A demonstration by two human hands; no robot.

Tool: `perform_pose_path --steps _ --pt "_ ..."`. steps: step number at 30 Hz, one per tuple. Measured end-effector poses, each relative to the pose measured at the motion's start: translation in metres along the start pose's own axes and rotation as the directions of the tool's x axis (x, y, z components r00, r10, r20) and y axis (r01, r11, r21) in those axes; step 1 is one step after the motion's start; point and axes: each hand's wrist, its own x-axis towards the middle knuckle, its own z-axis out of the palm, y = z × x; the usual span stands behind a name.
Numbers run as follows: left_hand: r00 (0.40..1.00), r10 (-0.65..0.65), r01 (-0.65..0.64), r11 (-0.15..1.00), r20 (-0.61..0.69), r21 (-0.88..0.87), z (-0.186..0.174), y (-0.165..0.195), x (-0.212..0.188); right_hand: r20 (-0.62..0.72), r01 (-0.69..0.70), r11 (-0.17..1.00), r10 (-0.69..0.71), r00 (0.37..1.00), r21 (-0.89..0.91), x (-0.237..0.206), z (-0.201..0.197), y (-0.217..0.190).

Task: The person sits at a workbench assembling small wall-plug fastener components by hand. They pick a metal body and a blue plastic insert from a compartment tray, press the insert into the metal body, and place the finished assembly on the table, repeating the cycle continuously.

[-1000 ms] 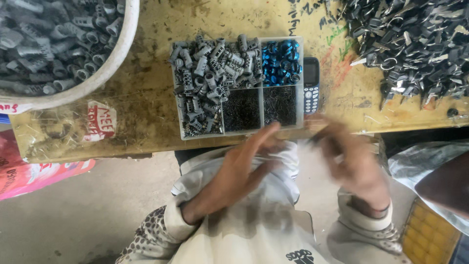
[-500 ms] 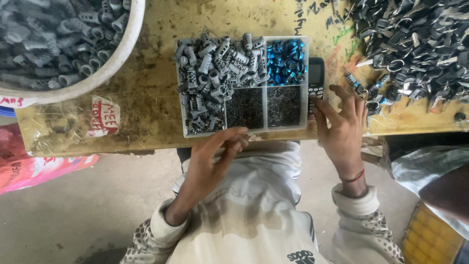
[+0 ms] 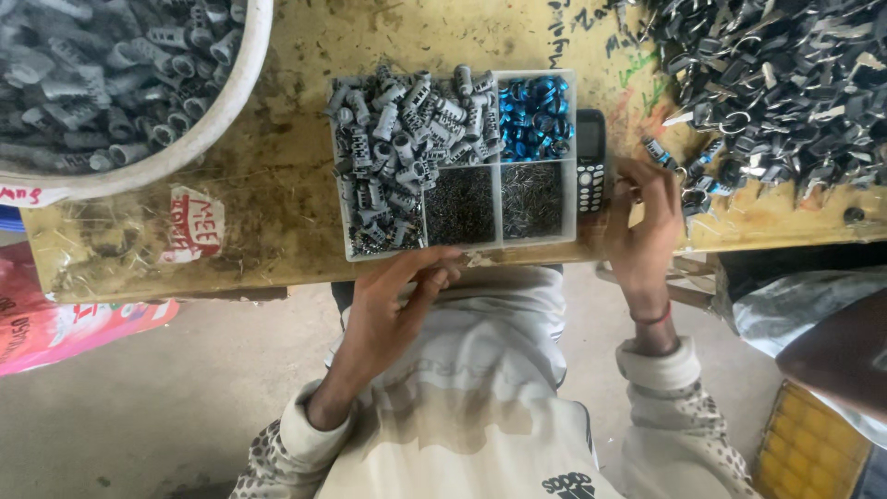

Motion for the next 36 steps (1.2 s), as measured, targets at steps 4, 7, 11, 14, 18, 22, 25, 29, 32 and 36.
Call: perform_pose_path --steps 4,7,11,14,18,22,25,29,32,36 --pt "0.998 0.050 -0.046 0.992 -0.029 0.114 -0.001 -0.006 0.002 -0.110 -0.004 0.995 -0.007 0.994 -0.096 0.003 0.017 0.008" --pt "0.999 -0.015 0.022 0.989 -0.048 0.147 -0.002 -0.006 0.005 -0.104 0.009 0.996 -0.018 0.994 -0.089 0.005 0.019 0.009" --pt "0.997 0.036 -0.029 0.992 -0.062 0.123 -0.001 -0.007 0.015 -0.074 0.026 0.995 -0.034 0.997 -0.101 0.008 0.017 0.012" --pt "0.998 0.026 -0.019 0.993 -0.061 0.119 0.001 -0.008 0.021 -0.067 0.005 0.994 -0.012 0.998 -0.107 0.011 0.017 0.014" --pt "0.998 0.007 0.001 0.991 -0.058 0.134 0.002 -0.007 0.027 -0.078 0.034 0.995 -0.041 0.996 -0.093 0.012 0.019 0.019" --pt "0.998 -0.022 0.029 0.991 -0.053 0.132 0.003 -0.006 0.032 -0.081 -0.034 0.997 0.028 0.996 -0.074 0.013 0.019 0.026" --pt "0.998 -0.033 0.041 0.990 -0.060 0.134 0.004 -0.007 0.036 -0.089 0.001 0.996 -0.009 0.996 -0.085 0.015 0.020 0.030" --pt "0.998 -0.006 0.017 0.985 -0.061 0.171 0.006 -0.014 0.041 -0.080 -0.001 0.998 -0.004 0.997 -0.067 0.020 0.021 0.031" --pt "0.998 0.007 0.003 0.984 -0.054 0.181 0.007 -0.021 0.045 -0.080 0.001 0.998 -0.006 0.997 -0.068 0.024 0.023 0.032" --pt "0.999 0.012 0.000 0.976 -0.051 0.219 0.006 -0.026 0.050 -0.064 0.000 0.996 -0.005 0.998 -0.085 0.027 0.027 0.034"
